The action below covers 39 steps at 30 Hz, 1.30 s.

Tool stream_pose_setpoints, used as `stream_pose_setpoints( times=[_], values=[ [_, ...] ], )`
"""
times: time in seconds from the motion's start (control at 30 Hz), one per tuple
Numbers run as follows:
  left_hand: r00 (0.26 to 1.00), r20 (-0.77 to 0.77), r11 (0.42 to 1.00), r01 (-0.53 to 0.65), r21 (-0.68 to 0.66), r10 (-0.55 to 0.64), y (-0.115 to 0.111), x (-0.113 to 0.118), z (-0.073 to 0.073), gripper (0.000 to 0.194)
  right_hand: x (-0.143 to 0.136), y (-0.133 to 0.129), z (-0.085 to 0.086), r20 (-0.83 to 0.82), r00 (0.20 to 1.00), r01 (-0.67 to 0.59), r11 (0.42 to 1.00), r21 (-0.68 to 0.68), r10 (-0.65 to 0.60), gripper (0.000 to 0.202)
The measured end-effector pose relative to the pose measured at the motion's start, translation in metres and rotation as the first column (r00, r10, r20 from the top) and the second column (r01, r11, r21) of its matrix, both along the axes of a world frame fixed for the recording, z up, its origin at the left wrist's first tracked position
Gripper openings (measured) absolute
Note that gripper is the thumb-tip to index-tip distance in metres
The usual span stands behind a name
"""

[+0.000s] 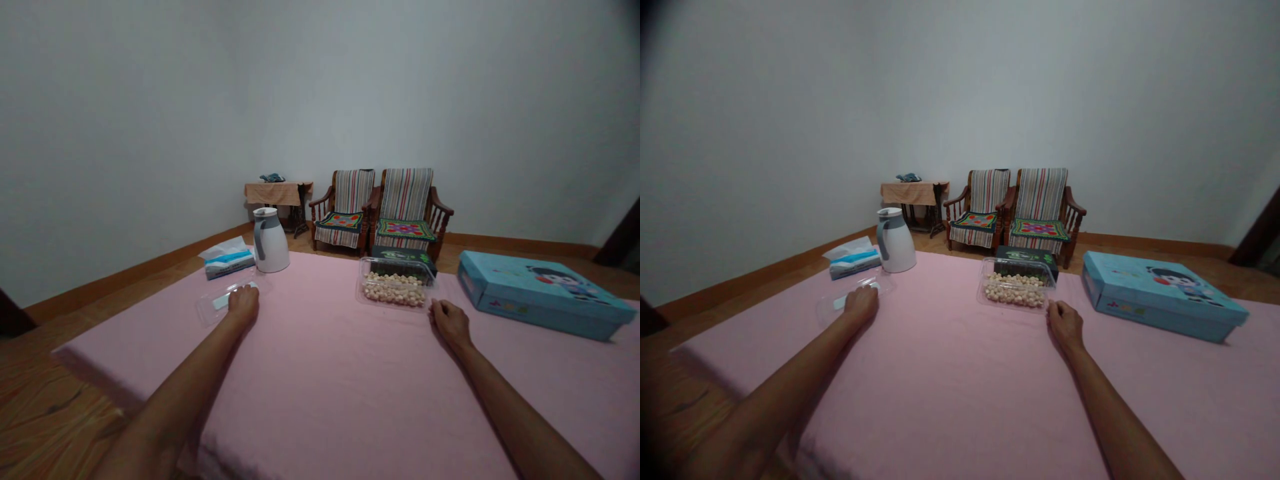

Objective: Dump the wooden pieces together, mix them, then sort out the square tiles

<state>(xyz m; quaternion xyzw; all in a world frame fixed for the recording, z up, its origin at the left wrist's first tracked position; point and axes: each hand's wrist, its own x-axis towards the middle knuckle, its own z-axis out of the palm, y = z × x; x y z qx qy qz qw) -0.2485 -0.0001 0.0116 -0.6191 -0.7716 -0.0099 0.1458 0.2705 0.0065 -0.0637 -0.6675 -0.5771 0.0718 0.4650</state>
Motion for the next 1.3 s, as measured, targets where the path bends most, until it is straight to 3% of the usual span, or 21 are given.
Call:
stream_pose_setpoints(
  times=[0.27, 0.43, 0.63, 0.8, 0.97, 1.3],
  values=[
    [0.99, -0.069, 0.993, 0.121, -0.013, -0.121, 0.0, 0.018, 0.004, 0.027, -0.002, 0.0, 0.001, -0.014, 1.0, 0.002, 1.0, 0.007, -0.002, 0.043],
    [0.983, -0.088, 0.986, 0.166, 0.028, -0.163, 0.001, 0.029, -0.002, 0.033, -0.003, 0.001, 0.001, 0.0, 1.0, 0.002, 0.999, 0.04, -0.002, 0.042],
    [0.993, -0.068, 0.996, 0.092, -0.005, -0.092, 0.019, 0.021, -0.011, 0.029, -0.005, 0.002, 0.001, 0.015, 1.0, -0.002, 0.998, 0.067, 0.001, 0.042],
    [0.998, -0.046, 0.999, 0.036, 0.001, -0.036, 0.028, 0.015, -0.011, 0.032, -0.006, 0.001, 0.003, 0.007, 1.0, 0.001, 0.998, 0.06, -0.002, 0.041],
    [0.999, -0.047, 1.0, 0.026, 0.011, -0.025, 0.032, 0.011, -0.007, 0.036, -0.007, -0.001, 0.005, 0.01, 1.0, 0.005, 0.999, 0.049, -0.006, 0.04],
    [0.998, 0.0, 0.99, 0.062, -0.124, -0.063, 0.054, 0.011, -0.003, 0.032, -0.006, -0.003, 0.005, 0.019, 1.0, -0.008, 0.999, 0.051, 0.007, 0.043]
  ],
)
